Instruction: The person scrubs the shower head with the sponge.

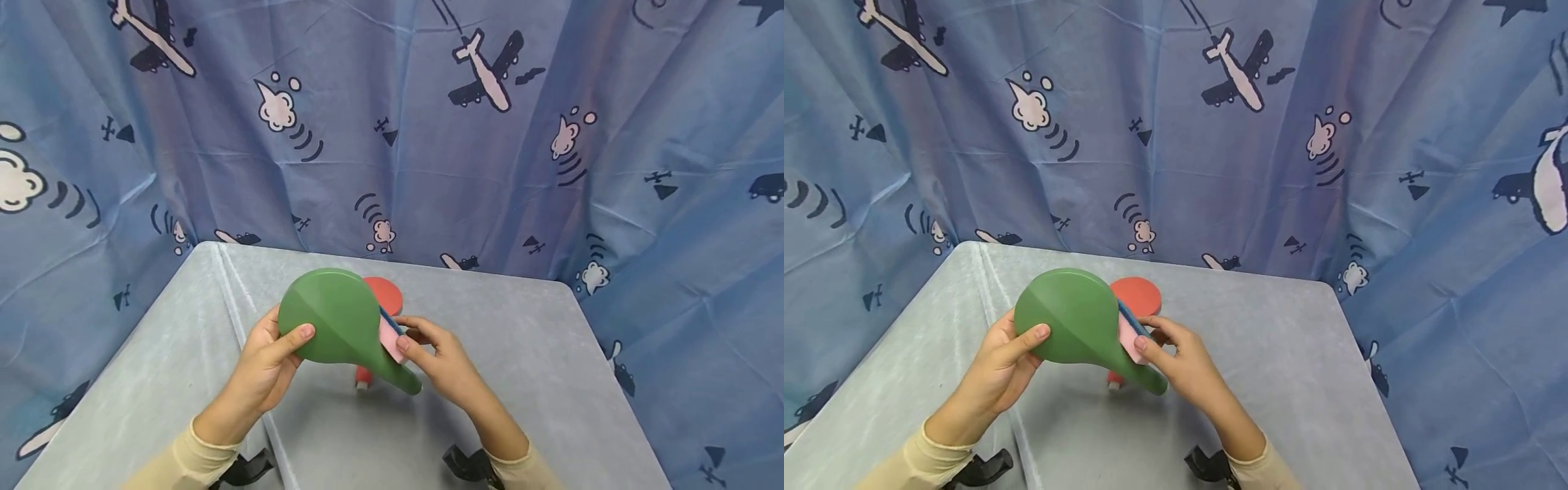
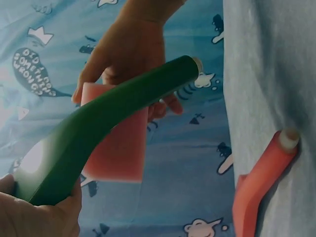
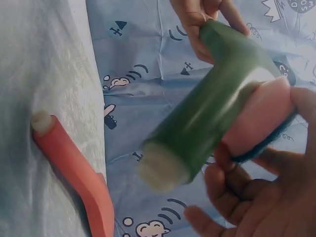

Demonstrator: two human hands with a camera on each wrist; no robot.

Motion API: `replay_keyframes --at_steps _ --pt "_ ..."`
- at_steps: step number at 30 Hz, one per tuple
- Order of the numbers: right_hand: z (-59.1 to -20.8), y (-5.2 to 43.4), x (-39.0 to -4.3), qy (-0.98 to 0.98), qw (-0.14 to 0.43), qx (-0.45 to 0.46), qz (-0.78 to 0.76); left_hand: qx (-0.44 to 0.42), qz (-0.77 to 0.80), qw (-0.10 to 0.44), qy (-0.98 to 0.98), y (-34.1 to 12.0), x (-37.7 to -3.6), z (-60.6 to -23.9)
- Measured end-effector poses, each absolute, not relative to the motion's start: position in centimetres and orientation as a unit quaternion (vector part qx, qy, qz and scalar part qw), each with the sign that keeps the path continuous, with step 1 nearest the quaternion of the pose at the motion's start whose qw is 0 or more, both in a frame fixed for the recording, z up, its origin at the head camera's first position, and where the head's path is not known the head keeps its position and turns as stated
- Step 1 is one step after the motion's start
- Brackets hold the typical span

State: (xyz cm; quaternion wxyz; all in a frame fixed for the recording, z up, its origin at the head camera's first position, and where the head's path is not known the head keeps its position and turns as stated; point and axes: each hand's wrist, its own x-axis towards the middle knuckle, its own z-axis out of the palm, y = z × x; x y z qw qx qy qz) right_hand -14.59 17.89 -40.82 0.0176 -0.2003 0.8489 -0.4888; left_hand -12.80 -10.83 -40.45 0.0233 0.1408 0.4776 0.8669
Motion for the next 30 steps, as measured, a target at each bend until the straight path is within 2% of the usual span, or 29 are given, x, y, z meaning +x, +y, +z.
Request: replay_keyframes --at_steps 3,9,19,24,30 --pt "-40.7 18.3 -14.5 0.840 0.015 -0.209 -0.501 0.145 0.883 0.008 0.446 -11.1 -13.0 -40.0" --pt "-40.2 19.5 -14.5 0.845 0.045 -0.209 -0.491 0.149 0.934 -0.021 0.323 -13.1 -13.4 -39.3" --pt "-40.6 18.9 -15.2 0.792 0.023 -0.184 -0.582 0.123 0.967 -0.044 0.219 -14.9 -14.3 -39.2" --pt "-40.7 17.7 -14.9 0.758 -0.022 -0.127 -0.640 0.050 0.955 -0.082 0.280 -13.4 -13.9 -39.1" --pt "-40.4 17.1 -14.6 0.714 -0.096 -0.080 -0.688 0.066 0.947 -0.049 0.312 -11.9 -13.7 -39.6"
